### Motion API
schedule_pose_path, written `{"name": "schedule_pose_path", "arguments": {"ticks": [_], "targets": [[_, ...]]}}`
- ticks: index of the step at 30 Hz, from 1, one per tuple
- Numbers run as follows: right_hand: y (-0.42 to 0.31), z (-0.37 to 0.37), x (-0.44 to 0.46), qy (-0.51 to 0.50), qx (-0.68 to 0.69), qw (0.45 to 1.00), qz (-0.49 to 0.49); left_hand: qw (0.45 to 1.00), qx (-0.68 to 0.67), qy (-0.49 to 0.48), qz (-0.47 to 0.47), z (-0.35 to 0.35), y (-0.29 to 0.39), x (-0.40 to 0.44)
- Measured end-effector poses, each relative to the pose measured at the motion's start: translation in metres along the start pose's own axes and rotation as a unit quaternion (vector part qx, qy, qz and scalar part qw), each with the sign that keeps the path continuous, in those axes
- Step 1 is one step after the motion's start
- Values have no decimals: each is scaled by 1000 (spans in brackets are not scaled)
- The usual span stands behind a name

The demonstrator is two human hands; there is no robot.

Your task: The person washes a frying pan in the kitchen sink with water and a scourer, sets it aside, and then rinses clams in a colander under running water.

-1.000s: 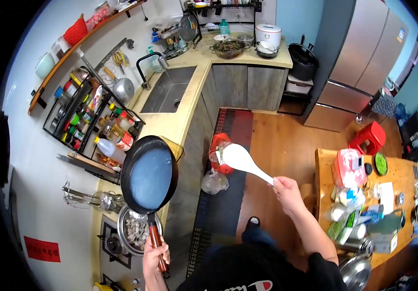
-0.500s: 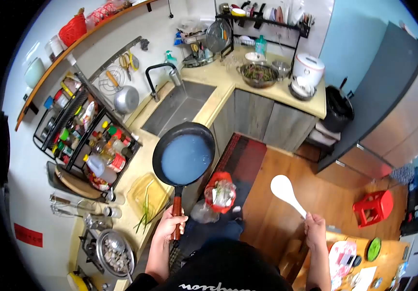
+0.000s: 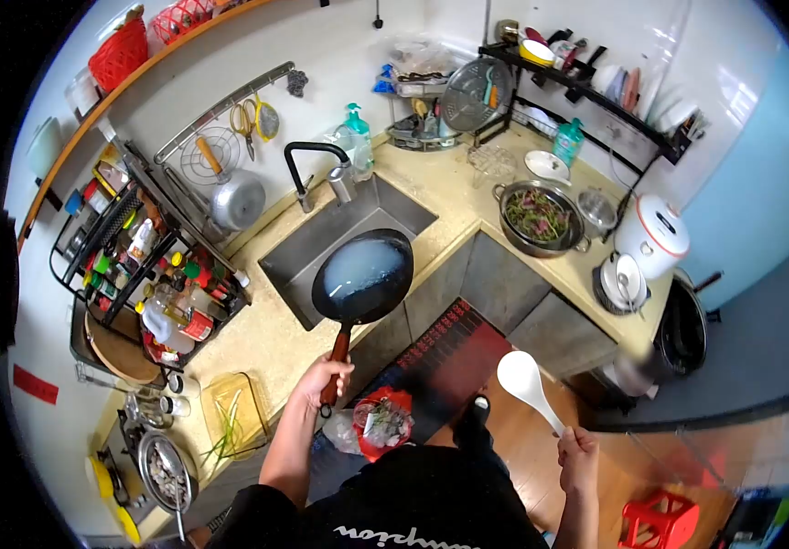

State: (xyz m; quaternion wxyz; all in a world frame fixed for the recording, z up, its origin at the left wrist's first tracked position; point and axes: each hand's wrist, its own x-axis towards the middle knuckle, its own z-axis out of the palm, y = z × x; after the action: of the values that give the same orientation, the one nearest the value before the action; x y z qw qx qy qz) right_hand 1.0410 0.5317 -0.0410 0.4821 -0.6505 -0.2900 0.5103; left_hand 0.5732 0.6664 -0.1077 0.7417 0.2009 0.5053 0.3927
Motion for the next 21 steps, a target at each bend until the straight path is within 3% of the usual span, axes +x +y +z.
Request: {"name": "schedule_pose_path", "arguments": {"ticks": [12, 17, 21], "targets": [[-93, 51, 228, -164, -13, 986, 38, 939, -332, -86, 8, 43, 57, 159], [-120, 107, 277, -216, -14, 975, 59, 857, -482, -179, 6, 33, 62, 208], [-146, 168, 305, -193, -37, 978, 75, 774, -590, -230, -11, 30, 66, 233]]}}
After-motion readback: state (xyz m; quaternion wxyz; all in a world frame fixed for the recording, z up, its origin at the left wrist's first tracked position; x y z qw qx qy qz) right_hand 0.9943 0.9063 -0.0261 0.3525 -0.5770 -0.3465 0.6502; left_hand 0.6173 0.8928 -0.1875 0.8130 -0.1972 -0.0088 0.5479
